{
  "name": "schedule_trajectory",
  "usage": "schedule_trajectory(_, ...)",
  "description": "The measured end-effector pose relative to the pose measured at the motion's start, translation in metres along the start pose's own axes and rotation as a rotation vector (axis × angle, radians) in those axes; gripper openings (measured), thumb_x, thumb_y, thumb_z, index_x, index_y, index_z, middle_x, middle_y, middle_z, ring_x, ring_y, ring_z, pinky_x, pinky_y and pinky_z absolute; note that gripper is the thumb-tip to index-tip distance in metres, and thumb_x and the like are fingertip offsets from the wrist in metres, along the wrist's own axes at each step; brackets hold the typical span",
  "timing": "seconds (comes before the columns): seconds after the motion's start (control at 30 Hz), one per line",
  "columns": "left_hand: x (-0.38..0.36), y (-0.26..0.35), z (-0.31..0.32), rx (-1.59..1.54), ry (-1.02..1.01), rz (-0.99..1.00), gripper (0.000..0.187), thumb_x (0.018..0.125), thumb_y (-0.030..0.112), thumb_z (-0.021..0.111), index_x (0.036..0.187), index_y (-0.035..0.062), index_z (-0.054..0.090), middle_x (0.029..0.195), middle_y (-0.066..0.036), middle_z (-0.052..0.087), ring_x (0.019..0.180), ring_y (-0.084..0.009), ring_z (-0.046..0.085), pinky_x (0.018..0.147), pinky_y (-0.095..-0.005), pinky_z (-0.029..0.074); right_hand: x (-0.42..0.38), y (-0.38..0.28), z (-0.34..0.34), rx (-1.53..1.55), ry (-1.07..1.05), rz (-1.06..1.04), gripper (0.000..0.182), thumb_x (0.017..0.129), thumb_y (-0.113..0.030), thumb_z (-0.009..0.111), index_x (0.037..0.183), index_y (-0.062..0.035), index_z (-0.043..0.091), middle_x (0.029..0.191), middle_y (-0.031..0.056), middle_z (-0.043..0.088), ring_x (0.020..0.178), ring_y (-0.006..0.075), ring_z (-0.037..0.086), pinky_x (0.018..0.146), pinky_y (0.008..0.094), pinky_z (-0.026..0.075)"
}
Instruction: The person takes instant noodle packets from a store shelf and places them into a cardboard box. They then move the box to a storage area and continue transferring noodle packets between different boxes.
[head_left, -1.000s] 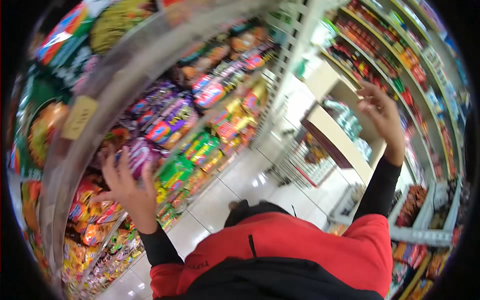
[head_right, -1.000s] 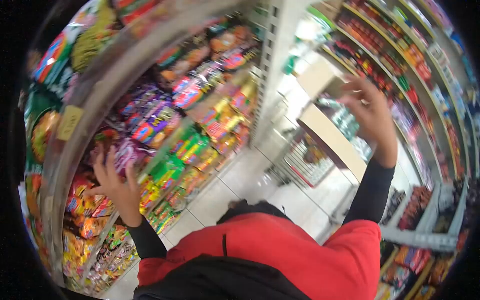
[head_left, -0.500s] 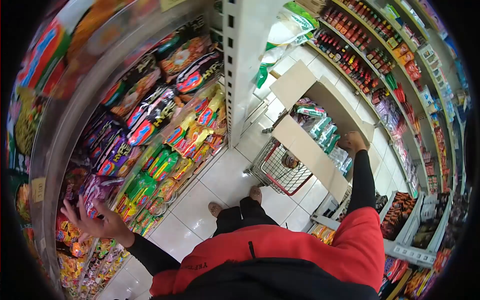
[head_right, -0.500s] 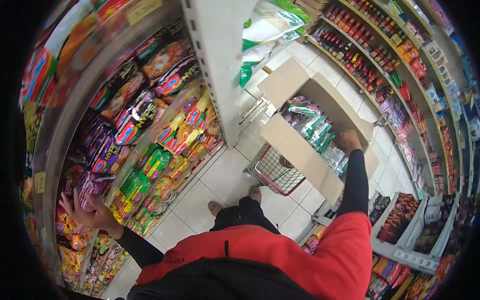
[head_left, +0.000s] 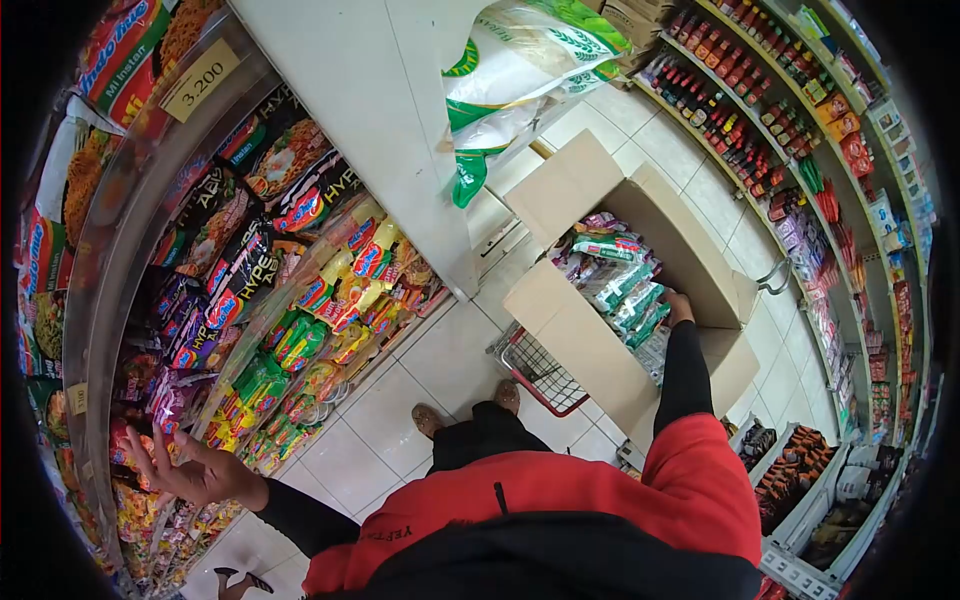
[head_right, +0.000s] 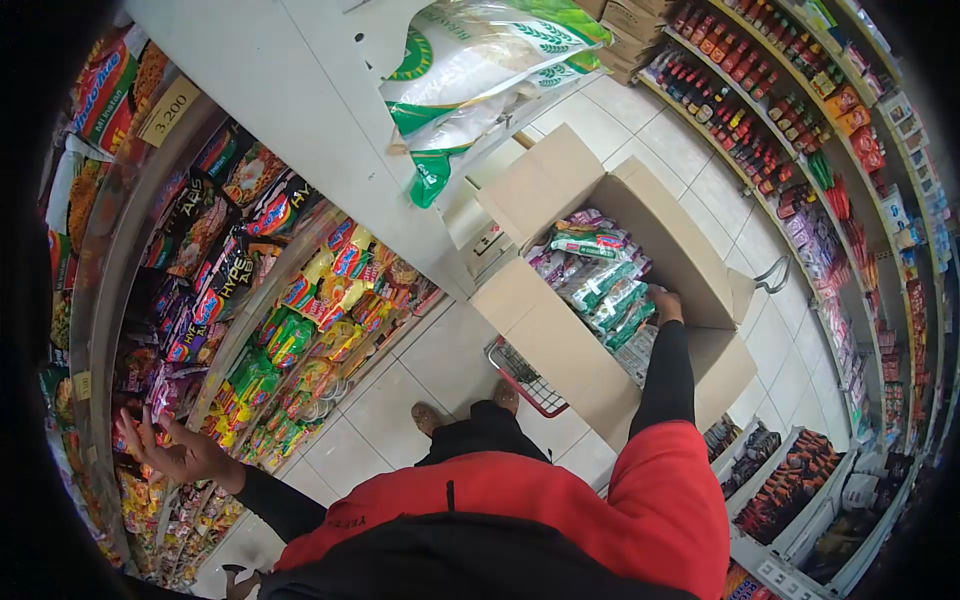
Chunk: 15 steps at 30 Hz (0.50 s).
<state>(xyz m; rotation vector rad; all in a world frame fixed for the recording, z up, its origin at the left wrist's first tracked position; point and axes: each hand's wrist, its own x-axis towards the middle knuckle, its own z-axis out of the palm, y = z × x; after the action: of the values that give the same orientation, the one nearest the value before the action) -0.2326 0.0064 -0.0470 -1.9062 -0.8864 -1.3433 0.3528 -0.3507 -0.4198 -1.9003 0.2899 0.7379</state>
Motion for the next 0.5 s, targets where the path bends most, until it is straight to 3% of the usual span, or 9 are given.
schedule_trajectory(0.03,-0.001,0.004,0.0,0.001,0.001,-0.001,0.019,0.09,0.01,0.053,0.101,-0.0044,0.059,0.122,-0.02,0.054,0.121,-0.0346,0.045,0.102,-0.0486,0.034,0.023,0.015,-0.005,-0.001,-0.001,-0.002,0.027,0.081,-0.015,0.059,0.095,0.0085,0.058,0.086,0.0151,0.062,0.073,0.0286,0.064,0.061,0.042,0.054)
schedule_trajectory(0.13,-0.006,0.015,0.0,-0.101,-0.046,-0.062,0.016,0.089,0.007,0.052,0.099,-0.0022,0.06,0.122,-0.018,0.054,0.123,-0.0379,0.042,0.103,-0.0506,0.032,0.036,0.023,-0.01,-0.368,0.22,-0.318,0.034,0.075,-0.022,0.066,0.085,0.0099,0.062,0.081,0.0176,0.064,0.065,0.0265,0.064,0.056,0.0416,0.051)
schedule_trajectory(0.17,-0.007,0.018,0.0,-0.102,-0.043,-0.064,0.016,0.089,0.007,0.052,0.099,-0.0022,0.06,0.122,-0.018,0.054,0.123,-0.0379,0.042,0.103,-0.0506,0.032,0.023,0.011,-0.014,-0.368,0.222,-0.32,0.034,0.075,-0.022,0.066,0.085,0.0099,0.062,0.081,0.0176,0.064,0.065,0.0265,0.064,0.056,0.0416,0.051)
schedule_trajectory(0.23,-0.009,0.022,-0.002,-0.158,-0.083,-0.097,0.017,0.089,0.007,0.051,0.099,-0.0022,0.06,0.122,-0.017,0.054,0.124,-0.0383,0.041,0.104,-0.0516,0.031,-0.025,-0.031,-0.025,-0.57,0.435,-0.386,0.032,0.075,-0.022,0.065,0.083,0.009,0.064,0.078,0.0168,0.065,0.062,0.0253,0.063,0.055,0.0396,0.048)
schedule_trajectory(0.3,-0.01,0.028,-0.004,-0.221,-0.06,-0.136,0.017,0.089,0.01,0.051,0.098,-0.0005,0.061,0.122,-0.017,0.053,0.125,-0.0379,0.041,0.104,-0.0535,0.027,-0.113,-0.087,-0.039,-0.777,0.535,-0.454,0.035,0.075,-0.026,0.064,0.084,0.0075,0.064,0.079,0.0147,0.066,0.061,0.021,0.062,0.052,0.0352,0.046)
schedule_trajectory(0.37,-0.011,0.031,-0.01,-0.211,-0.129,-0.11,0.017,0.088,0.006,0.053,0.101,-0.0031,0.058,0.122,-0.021,0.052,0.123,-0.0365,0.043,0.102,-0.0498,0.031,-0.19,-0.125,-0.046,-0.613,0.607,-0.659,0.033,0.077,-0.022,0.064,0.095,0.0059,0.063,0.077,0.0084,0.066,0.06,0.0157,0.06,0.051,0.0284,0.044)
schedule_trajectory(0.43,-0.019,0.03,-0.011,-0.233,-0.176,-0.093,0.018,0.088,0.008,0.051,0.102,-0.0009,0.059,0.124,-0.021,0.051,0.123,-0.0366,0.043,0.104,-0.0506,0.029,-0.266,-0.158,-0.033,-0.183,0.464,-0.81,0.034,0.074,-0.013,0.063,0.102,0.0057,0.059,0.083,0.0137,0.066,0.072,0.0199,0.064,0.065,0.0291,0.049)
schedule_trajectory(0.47,-0.02,0.039,-0.009,-0.452,-0.182,-0.196,0.017,0.088,0.013,0.052,0.098,0.0015,0.06,0.123,-0.02,0.052,0.124,-0.0356,0.042,0.104,-0.0503,0.028,-0.295,-0.168,-0.021,-0.103,0.413,-0.902,0.035,0.075,-0.001,0.057,0.11,0.0036,0.056,0.092,0.0081,0.065,0.082,0.0142,0.061,0.07,0.0247,0.048)
schedule_trajectory(0.5,-0.024,0.047,-0.008,-0.667,-0.186,-0.297,0.018,0.087,0.018,0.054,0.095,0.0039,0.061,0.122,-0.018,0.053,0.124,-0.0346,0.042,0.104,-0.0501,0.026,-0.324,-0.177,-0.006,-0.096,0.415,-0.916,0.035,0.075,-0.001,0.057,0.11,0.0036,0.056,0.092,0.0081,0.065,0.082,0.0142,0.061,0.07,0.0247,0.048)
